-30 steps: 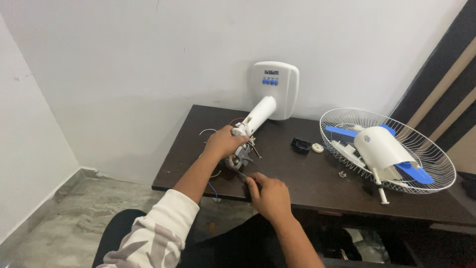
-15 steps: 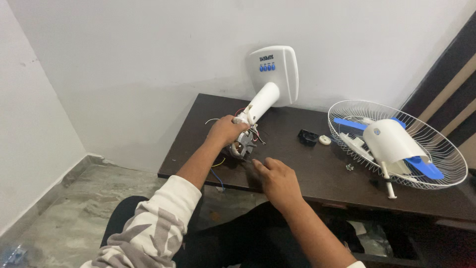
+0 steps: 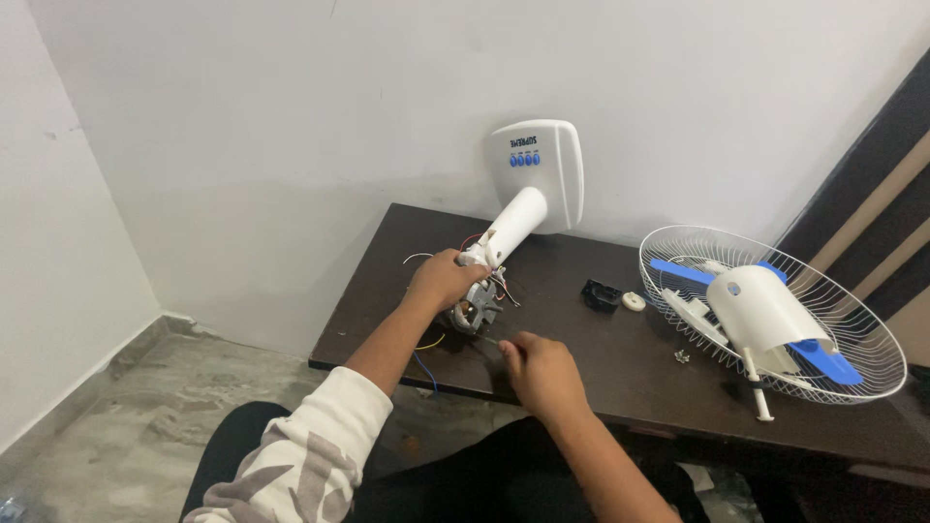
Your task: The person uses a screwdriver to adjust and tighten components on the exposed motor of a disassembled electric fan. They hold the motor housing with one hand while turning the screwdriver with the other, working on the internal wiring and mechanical parts.
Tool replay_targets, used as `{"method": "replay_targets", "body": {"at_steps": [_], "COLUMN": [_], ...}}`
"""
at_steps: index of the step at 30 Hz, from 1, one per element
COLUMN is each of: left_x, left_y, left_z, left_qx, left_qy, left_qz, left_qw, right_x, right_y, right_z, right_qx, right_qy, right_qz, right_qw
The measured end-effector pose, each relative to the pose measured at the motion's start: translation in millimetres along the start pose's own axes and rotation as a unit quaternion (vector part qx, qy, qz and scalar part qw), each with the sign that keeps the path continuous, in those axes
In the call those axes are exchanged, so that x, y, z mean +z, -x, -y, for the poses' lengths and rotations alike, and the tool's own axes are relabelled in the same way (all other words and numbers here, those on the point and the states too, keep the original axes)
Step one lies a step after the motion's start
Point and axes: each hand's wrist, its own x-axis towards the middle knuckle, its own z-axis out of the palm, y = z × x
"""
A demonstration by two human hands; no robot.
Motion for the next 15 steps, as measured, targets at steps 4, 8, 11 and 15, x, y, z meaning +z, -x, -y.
{"method": "replay_targets", "body": {"at_steps": [4,8,11,15], "left_x": [-5,-6,-7,-9], "left_y": [4,7,9,9], "left_z": [-3,-8,-10,-11], "left_qx": [-0.008,-0.011,-0.005,-0.011], "left_qy": [0.015,0.008,0.007,0.002], "left_qz": [0.007,0.012,0.011,0.013], "left_qw": [1.0,1.0,1.0,1.0], "right_x": [6,3,13,21], "right_y": [10,8,9,10], "right_z": [0,-5,4,15], "right_qx": [-0.169,-0.252,-0.243,-0.166], "right_qy": [0.09,0.1,0.071,0.063], "right_qz": [-0.067,-0.108,-0.075,-0.023], "right_qw": [0.979,0.957,0.965,0.984]}}
